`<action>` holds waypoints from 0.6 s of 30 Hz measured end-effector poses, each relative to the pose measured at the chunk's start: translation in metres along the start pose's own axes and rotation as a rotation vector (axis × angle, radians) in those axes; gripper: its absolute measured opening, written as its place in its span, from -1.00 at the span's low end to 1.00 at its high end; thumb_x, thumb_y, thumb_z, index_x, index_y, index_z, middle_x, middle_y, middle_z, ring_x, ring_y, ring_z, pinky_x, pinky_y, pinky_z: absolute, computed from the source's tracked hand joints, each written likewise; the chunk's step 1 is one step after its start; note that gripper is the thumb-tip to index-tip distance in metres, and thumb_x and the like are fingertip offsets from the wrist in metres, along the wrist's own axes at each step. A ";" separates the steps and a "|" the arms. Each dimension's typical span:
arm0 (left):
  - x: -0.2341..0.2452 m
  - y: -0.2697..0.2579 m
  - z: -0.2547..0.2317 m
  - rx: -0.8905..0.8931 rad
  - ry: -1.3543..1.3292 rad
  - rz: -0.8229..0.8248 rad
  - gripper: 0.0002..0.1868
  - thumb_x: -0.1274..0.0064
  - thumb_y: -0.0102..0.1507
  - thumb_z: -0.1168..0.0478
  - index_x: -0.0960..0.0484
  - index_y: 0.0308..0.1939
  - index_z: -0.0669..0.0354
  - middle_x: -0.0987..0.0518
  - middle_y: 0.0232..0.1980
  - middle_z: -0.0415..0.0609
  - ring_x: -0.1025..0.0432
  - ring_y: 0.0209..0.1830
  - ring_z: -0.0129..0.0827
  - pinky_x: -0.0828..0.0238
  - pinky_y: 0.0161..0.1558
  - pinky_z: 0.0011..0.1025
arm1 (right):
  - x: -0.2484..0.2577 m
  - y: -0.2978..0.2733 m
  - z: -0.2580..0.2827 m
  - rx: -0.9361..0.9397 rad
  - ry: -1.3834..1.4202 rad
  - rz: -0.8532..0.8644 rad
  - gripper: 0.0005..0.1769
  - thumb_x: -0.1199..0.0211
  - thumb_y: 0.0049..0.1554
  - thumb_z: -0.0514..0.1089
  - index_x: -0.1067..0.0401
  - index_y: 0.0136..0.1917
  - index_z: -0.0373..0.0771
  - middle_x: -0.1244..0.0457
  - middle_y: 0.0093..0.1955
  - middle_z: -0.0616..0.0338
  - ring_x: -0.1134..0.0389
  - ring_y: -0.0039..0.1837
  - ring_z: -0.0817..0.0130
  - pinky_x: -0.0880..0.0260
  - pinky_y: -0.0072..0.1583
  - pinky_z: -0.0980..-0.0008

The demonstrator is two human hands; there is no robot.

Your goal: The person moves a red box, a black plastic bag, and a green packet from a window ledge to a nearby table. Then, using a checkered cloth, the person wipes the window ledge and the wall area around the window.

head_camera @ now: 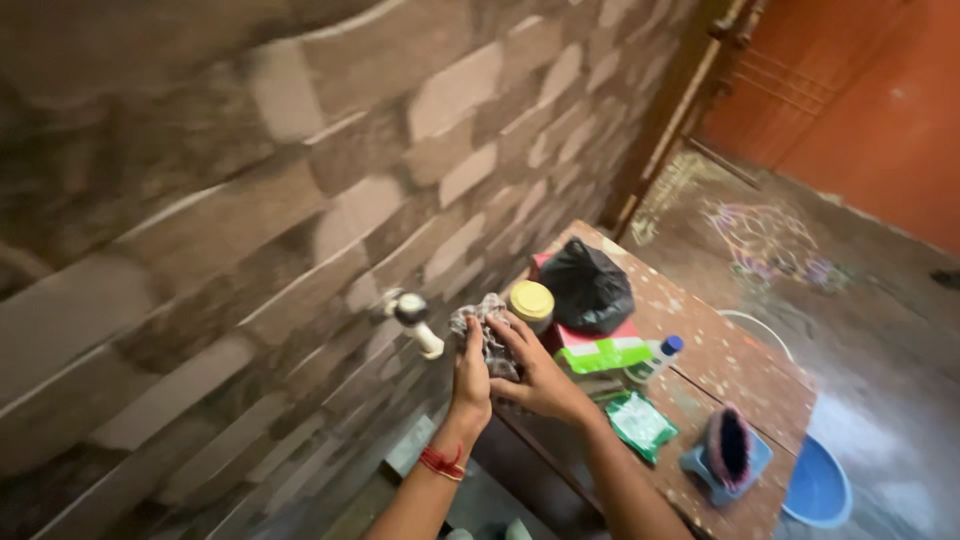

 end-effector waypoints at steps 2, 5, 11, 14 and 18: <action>0.001 -0.010 -0.040 -0.041 -0.084 0.003 -0.48 0.19 0.43 -0.07 -0.51 0.28 0.21 -0.55 0.25 -0.07 -0.44 0.19 -0.40 -0.38 0.16 -0.39 | -0.007 0.015 0.044 0.093 -0.067 0.020 0.03 -0.48 -0.05 -0.18 -0.10 0.61 -0.12 0.18 0.70 -0.15 0.08 0.68 -0.10 -0.02 0.55 0.10; 0.006 -0.029 -0.108 -0.118 -0.163 -0.016 -0.55 0.14 0.43 -0.03 -0.54 0.21 0.22 -0.59 0.13 -0.04 -0.49 0.06 -0.37 -0.45 0.06 -0.35 | -0.020 0.039 0.108 0.217 -0.127 0.061 0.03 -0.45 -0.09 -0.23 -0.13 0.60 -0.09 0.22 0.72 -0.19 0.02 0.66 -0.18 -0.13 0.51 0.10; 0.000 -0.087 -0.246 -0.336 -0.038 0.122 -0.54 0.09 0.40 0.01 -0.50 0.26 0.22 -0.57 0.20 -0.04 -0.47 0.16 -0.37 -0.41 0.17 -0.32 | -0.047 0.083 0.218 0.558 -0.146 -0.127 0.09 -0.45 -0.16 -0.32 -0.04 0.57 -0.19 0.33 0.67 -0.40 0.07 0.61 -0.36 -0.21 0.44 0.10; -0.008 -0.130 -0.305 -0.553 0.225 0.204 -0.42 0.15 0.43 -0.07 -0.34 0.40 0.23 -0.45 0.34 -0.04 -0.34 0.32 -0.34 -0.24 0.32 -0.30 | -0.057 0.104 0.249 0.617 -0.048 -0.206 0.02 -0.34 -0.11 -0.44 -0.09 0.58 -0.20 0.06 0.61 -0.31 -0.05 0.61 -0.20 -0.17 0.48 0.12; -0.009 -0.206 -0.362 -0.944 0.629 0.235 -0.28 0.14 0.45 -0.19 -0.31 0.47 0.32 -0.44 0.36 0.05 -0.31 0.37 -0.18 -0.20 0.38 -0.27 | -0.066 0.138 0.277 0.510 0.363 -0.132 -0.05 -0.21 -0.02 -0.48 -0.13 0.63 -0.25 -0.25 0.46 -0.15 -0.27 0.45 0.18 -0.28 0.45 0.27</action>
Point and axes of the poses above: each hand's wrist, its own y-axis towards the middle knuckle, its own x-axis out of the back of the hand, z = x × y, the point moved 7 cm from there along y, towards the middle knuckle
